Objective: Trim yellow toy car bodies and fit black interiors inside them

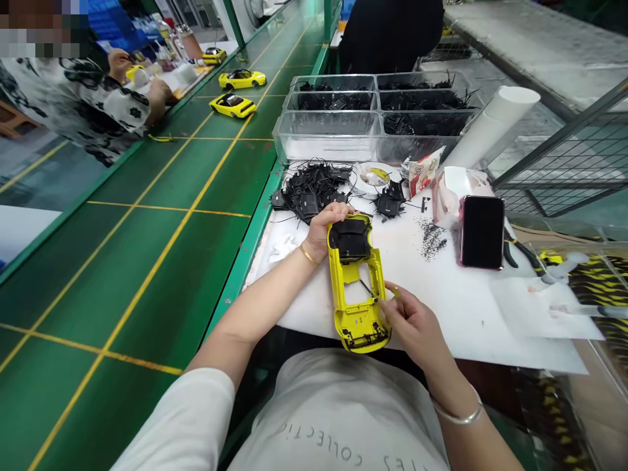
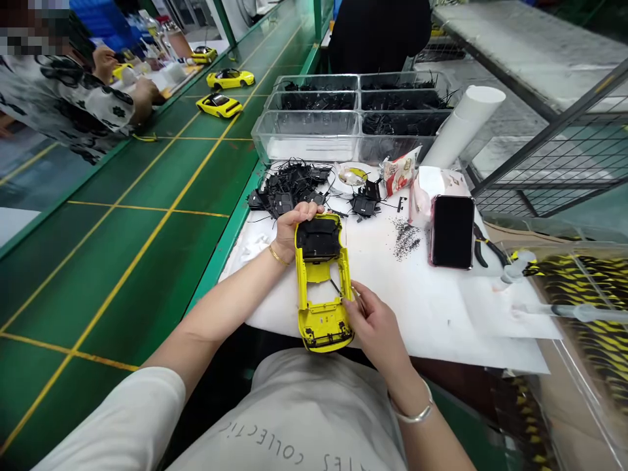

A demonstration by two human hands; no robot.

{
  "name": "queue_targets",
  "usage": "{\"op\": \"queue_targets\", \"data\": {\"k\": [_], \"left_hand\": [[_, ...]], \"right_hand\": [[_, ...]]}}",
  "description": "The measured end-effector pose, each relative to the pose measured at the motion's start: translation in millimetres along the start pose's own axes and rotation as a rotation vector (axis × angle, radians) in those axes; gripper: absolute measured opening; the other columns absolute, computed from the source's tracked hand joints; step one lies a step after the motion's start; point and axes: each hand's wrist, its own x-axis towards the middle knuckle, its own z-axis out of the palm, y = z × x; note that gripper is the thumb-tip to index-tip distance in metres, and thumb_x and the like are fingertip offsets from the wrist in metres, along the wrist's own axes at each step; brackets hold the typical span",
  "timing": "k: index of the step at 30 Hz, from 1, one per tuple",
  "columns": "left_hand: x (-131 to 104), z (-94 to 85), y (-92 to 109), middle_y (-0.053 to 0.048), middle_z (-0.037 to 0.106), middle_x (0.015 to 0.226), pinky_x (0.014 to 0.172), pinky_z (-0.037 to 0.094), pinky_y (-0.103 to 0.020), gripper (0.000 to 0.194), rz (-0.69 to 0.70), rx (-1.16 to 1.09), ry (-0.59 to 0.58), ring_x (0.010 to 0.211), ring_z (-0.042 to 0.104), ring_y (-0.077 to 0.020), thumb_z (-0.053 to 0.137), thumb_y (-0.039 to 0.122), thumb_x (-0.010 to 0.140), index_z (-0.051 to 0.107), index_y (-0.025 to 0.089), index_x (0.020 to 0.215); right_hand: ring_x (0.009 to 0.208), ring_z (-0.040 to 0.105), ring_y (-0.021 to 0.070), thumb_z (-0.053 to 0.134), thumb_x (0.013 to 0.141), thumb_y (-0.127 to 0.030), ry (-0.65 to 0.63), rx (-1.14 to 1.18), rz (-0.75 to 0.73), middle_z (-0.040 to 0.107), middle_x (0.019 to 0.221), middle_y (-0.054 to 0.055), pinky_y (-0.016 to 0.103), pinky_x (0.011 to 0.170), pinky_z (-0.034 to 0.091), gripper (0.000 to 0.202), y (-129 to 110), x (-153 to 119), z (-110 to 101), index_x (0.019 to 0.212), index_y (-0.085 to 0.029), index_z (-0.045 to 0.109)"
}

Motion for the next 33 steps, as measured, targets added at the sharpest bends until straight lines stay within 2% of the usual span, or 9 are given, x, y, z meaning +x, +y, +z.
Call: {"op": "queue_targets", "data": {"k": [2, 5, 8, 10, 14, 19, 22, 27, 33], "left_hand": [[-2, 6.5, 8, 0.002, 0.032, 0.06, 0.085, 0.049, -0.031, 0.033, -0.018, 0.069, 0.038, 0.075, 0.051, -0.0137, 0.058, 0.015, 0.057, 0.025, 0.017, 0.05], [-7, 22.5, 36, 0.002, 0.035, 0.058, 0.074, 0.047, -0.026, 0.031, -0.031, 0.227, 0.042, 0.069, 0.05, -0.0115, 0.058, 0.012, 0.058, 0.029, 0.017, 0.049], [-12, 38.1, 70, 0.002, 0.039, 0.058, 0.059, 0.041, -0.024, 0.024, -0.084, 0.419, 0.019, 0.062, 0.046, -0.0103, 0.058, 0.009, 0.058, 0.037, 0.017, 0.049], [-11, 43.8, 79, 0.003, 0.039, 0.055, 0.051, 0.034, -0.023, 0.021, -0.178, 0.587, 0.033, 0.055, 0.041, -0.0089, 0.058, 0.009, 0.06, 0.041, 0.017, 0.05], [-1, 37.8, 57, 0.005, 0.036, 0.048, 0.046, 0.021, -0.023, 0.022, -0.314, 0.864, 0.105, 0.046, 0.029, -0.0063, 0.063, 0.013, 0.061, 0.045, 0.018, 0.049], [5, 14.0, 33, 0.005, 0.046, 0.055, 0.052, 0.028, -0.023, 0.022, -0.253, 0.91, 0.127, 0.054, 0.037, -0.0075, 0.07, 0.023, 0.062, 0.051, 0.016, 0.055], [0, 6.2, 36, 0.004, 0.052, 0.063, 0.058, 0.034, -0.022, 0.022, -0.153, 0.818, 0.158, 0.061, 0.044, -0.0081, 0.074, 0.027, 0.062, 0.055, 0.016, 0.063], [-3, 5.5, 36, 0.003, 0.057, 0.071, 0.065, 0.04, -0.022, 0.015, -0.028, 0.77, 0.202, 0.067, 0.05, -0.0091, 0.07, 0.017, 0.064, 0.059, 0.016, 0.073], [-1, 3.4, 31, 0.002, 0.057, 0.074, 0.065, 0.042, -0.021, 0.011, -0.047, 0.74, 0.168, 0.069, 0.051, -0.009, 0.067, 0.014, 0.068, 0.059, 0.016, 0.076]], "right_hand": [[0.065, 0.052, 0.0173, 0.059, 0.091, -0.052, 0.016, -0.012, -0.006, 0.056, 0.069, 0.0, 0.03, 0.062, 0.044, 0.049, -2, 1, -4, 0.124, -0.016, 0.061], [0.06, 0.046, 0.0147, 0.054, 0.094, -0.052, 0.06, 0.036, -0.026, 0.054, 0.071, 0.0, 0.029, 0.057, 0.04, 0.04, -11, 7, -17, 0.113, -0.02, 0.067], [0.074, 0.052, 0.0168, 0.047, 0.097, -0.054, 0.188, 0.074, -0.183, 0.058, 0.084, 0.004, 0.029, 0.067, 0.043, 0.04, -21, 26, -34, 0.092, -0.022, 0.07], [0.076, 0.054, 0.0177, 0.045, 0.096, -0.06, 0.2, 0.038, -0.22, 0.06, 0.086, 0.005, 0.03, 0.069, 0.045, 0.047, -24, 44, -41, 0.085, -0.021, 0.069], [0.065, 0.06, 0.0175, 0.052, 0.088, -0.07, 0.063, 0.274, -0.041, 0.061, 0.078, 0.005, 0.032, 0.063, 0.052, 0.053, -20, 77, -35, 0.083, -0.019, 0.065], [0.082, 0.065, 0.0204, 0.084, 0.071, -0.044, 0.126, 0.308, -0.068, 0.066, 0.086, 0.003, 0.034, 0.076, 0.054, 0.037, -5, 84, -13, 0.088, -0.02, 0.062], [0.079, 0.065, 0.0214, 0.081, 0.075, -0.043, 0.203, 0.177, -0.092, 0.067, 0.084, 0.004, 0.035, 0.072, 0.053, 0.032, -2, 80, -8, 0.088, -0.02, 0.063], [0.076, 0.066, 0.0216, 0.079, 0.078, -0.041, 0.25, 0.055, -0.09, 0.069, 0.083, 0.004, 0.034, 0.068, 0.051, 0.028, -4, 78, -6, 0.088, -0.02, 0.064], [0.076, 0.067, 0.0223, 0.079, 0.078, -0.042, 0.261, 0.046, -0.11, 0.07, 0.082, 0.005, 0.033, 0.065, 0.053, 0.028, -2, 79, -5, 0.087, -0.02, 0.064]]}}
